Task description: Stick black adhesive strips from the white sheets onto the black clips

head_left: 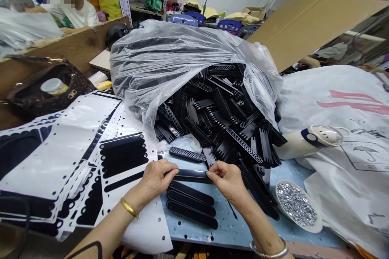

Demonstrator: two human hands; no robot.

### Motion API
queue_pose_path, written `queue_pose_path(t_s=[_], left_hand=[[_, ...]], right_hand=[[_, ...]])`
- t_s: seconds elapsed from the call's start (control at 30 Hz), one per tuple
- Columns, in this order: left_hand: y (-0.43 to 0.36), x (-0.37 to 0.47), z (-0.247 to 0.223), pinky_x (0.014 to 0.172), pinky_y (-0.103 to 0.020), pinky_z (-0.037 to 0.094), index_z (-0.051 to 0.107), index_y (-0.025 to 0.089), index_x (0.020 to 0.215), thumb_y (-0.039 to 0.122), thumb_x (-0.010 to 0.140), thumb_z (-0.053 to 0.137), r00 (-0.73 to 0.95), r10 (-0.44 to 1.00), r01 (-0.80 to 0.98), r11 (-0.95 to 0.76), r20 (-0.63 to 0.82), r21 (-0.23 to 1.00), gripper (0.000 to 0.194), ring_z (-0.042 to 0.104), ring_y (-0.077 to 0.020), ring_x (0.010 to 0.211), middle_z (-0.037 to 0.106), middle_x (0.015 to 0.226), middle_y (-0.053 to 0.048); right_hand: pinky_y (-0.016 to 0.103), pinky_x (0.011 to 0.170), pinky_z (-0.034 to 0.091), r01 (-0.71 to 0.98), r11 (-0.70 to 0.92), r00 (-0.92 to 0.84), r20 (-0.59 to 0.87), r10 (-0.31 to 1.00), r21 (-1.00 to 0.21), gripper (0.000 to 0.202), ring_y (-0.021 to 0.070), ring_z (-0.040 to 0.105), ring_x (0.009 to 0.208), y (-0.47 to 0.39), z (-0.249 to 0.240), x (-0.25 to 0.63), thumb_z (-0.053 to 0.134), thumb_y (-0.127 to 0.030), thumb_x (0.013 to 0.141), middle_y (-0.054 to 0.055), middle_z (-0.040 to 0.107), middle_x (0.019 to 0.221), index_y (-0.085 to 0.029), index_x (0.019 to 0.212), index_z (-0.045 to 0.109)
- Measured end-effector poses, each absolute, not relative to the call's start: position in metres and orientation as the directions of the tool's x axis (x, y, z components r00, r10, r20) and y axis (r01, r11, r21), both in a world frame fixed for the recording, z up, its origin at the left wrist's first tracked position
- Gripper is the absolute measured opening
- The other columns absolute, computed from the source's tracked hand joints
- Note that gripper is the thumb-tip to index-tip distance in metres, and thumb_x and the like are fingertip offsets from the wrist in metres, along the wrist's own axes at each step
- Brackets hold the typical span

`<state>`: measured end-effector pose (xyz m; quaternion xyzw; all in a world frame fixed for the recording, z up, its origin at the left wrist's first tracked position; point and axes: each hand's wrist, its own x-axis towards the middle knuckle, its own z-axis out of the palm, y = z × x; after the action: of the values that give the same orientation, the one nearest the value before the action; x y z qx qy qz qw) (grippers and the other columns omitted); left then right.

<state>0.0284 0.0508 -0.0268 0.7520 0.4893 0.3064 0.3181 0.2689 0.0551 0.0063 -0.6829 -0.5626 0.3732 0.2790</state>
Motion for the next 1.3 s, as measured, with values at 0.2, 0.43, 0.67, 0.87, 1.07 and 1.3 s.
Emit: queue_pose_path(t_s=[0.2, 0.43, 0.67, 0.87, 1.07, 1.3], left_hand=[[0.0511, 0.0283, -0.0278, 0.065, -0.024, 0.047, 0.076, 0.021, 0.085, 0.022, 0.090, 0.056, 0.334, 0.928, 0.516, -0.328, 0.166, 0.792, 0.021, 0.065, -0.0155, 0.068, 0.070, 0.072, -0.003], [0.0512, 0.0282, -0.0288, 0.066, -0.024, 0.048, 0.076, 0.022, 0.085, 0.023, 0.090, 0.056, 0.336, 0.927, 0.529, -0.332, 0.167, 0.781, 0.021, 0.065, -0.0151, 0.067, 0.071, 0.073, -0.002], [0.0516, 0.0284, -0.0300, 0.067, -0.025, 0.049, 0.077, 0.022, 0.084, 0.022, 0.090, 0.056, 0.335, 0.928, 0.523, -0.329, 0.165, 0.787, 0.021, 0.065, -0.0156, 0.069, 0.072, 0.074, -0.003], [0.0514, 0.0283, -0.0303, 0.066, -0.024, 0.048, 0.076, 0.022, 0.085, 0.022, 0.090, 0.056, 0.334, 0.926, 0.520, -0.334, 0.173, 0.786, 0.021, 0.065, -0.0153, 0.068, 0.072, 0.073, -0.002], [0.0512, 0.0286, -0.0268, 0.065, -0.024, 0.048, 0.076, 0.021, 0.084, 0.021, 0.090, 0.056, 0.337, 0.927, 0.522, -0.330, 0.165, 0.787, 0.021, 0.065, -0.0153, 0.067, 0.071, 0.072, -0.002], [0.0511, 0.0284, -0.0263, 0.065, -0.024, 0.048, 0.076, 0.022, 0.084, 0.022, 0.090, 0.055, 0.339, 0.927, 0.520, -0.327, 0.160, 0.790, 0.022, 0.065, -0.0150, 0.067, 0.070, 0.072, -0.002]], right_hand=[[0.024, 0.046, 0.035, 0.584, -0.222, 0.097, -0.205, 0.974, -0.781, 0.010, 0.0123, 0.049, 0.047, 0.0558, 0.0042, 0.2677, 0.061, -0.024, 0.060, -0.003, 0.054, 0.046, -0.020, 0.051, 0.058], [0.023, 0.045, 0.035, 0.586, -0.211, 0.093, -0.193, 0.977, -0.782, 0.011, 0.0116, 0.048, 0.046, 0.0539, 0.0043, 0.2677, 0.063, -0.025, 0.061, -0.003, 0.054, 0.047, -0.020, 0.052, 0.058], [0.025, 0.045, 0.037, 0.532, -0.205, 0.069, -0.200, 0.977, -0.821, 0.014, 0.0131, 0.048, 0.046, 0.0515, 0.0066, 0.2710, 0.061, -0.032, 0.062, -0.002, 0.053, 0.046, -0.021, 0.054, 0.058], [0.025, 0.044, 0.035, 0.525, -0.220, 0.071, -0.215, 0.974, -0.822, 0.015, 0.0126, 0.046, 0.044, 0.0520, 0.0043, 0.2713, 0.063, -0.034, 0.059, -0.003, 0.051, 0.045, -0.022, 0.052, 0.057], [0.024, 0.046, 0.036, 0.546, -0.226, 0.090, -0.212, 0.973, -0.806, 0.012, 0.0121, 0.047, 0.046, 0.0524, 0.0010, 0.2711, 0.061, -0.029, 0.059, -0.003, 0.054, 0.046, -0.021, 0.052, 0.058], [0.023, 0.046, 0.036, 0.570, -0.237, 0.098, -0.221, 0.970, -0.787, 0.010, 0.0120, 0.049, 0.048, 0.0531, -0.0008, 0.2698, 0.062, -0.028, 0.060, -0.003, 0.054, 0.048, -0.021, 0.053, 0.058]])
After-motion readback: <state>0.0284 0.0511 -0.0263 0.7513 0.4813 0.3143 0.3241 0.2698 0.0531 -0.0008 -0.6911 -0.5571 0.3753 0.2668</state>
